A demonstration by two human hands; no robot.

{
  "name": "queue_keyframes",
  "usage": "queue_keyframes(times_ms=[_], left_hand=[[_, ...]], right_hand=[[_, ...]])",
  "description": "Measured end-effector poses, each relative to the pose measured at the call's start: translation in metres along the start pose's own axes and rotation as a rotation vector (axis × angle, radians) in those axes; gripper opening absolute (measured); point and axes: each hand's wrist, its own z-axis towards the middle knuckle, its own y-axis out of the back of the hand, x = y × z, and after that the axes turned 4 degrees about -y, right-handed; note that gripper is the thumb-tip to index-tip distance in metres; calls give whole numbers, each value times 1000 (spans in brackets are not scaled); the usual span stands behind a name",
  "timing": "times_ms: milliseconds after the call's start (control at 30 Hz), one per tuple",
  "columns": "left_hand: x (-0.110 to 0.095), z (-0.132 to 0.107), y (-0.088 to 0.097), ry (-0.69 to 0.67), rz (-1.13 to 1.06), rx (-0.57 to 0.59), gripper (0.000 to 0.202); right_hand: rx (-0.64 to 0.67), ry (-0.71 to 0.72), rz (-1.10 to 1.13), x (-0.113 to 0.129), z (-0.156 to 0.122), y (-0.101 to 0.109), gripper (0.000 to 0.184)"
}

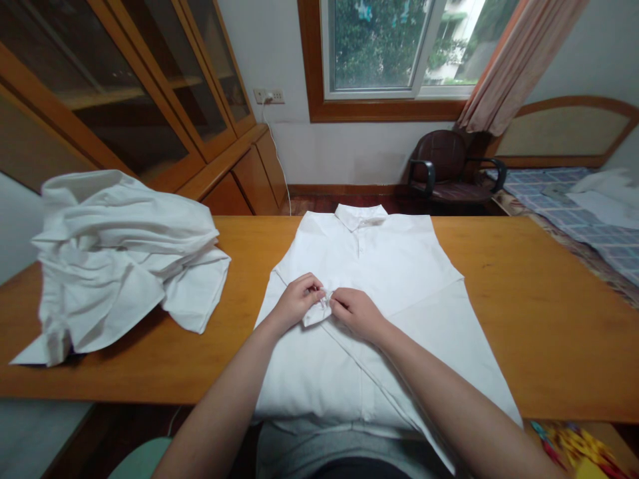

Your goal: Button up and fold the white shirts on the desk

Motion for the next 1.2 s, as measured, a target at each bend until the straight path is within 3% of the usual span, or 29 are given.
queue_keyframes(times_ms=[133,300,500,733,833,933,1000,1067,1167,1200], left_hand=[[3,1,1,-13,30,-13,8],[13,4,9,23,42,-144,9],[19,3,13,83,-68,-220,14],[15,3,14,133,-241,-277,20],[13,3,14,150,-339,-287,22],[12,2,15,156,-421,-281,25],[11,2,16,158,-464,-274,25],[11,1,17,148,-481,-267,25],[12,1,17,133,-483,-267,26],[13,1,17,137,-494,-272,27]], right_hand=[[14,23,8,2,-1,1,26],[44,118,39,6,-4,0,23],[-43,73,118,7,-7,3,26],[-183,108,240,5,-6,5,13],[-226,93,229,1,-5,3,40],[-165,102,133,2,-5,1,71],[-109,118,19,4,-6,0,78],[-58,118,-75,6,-6,-1,61],[-20,65,-97,6,-7,-2,10],[-22,40,-75,5,-6,-2,9]])
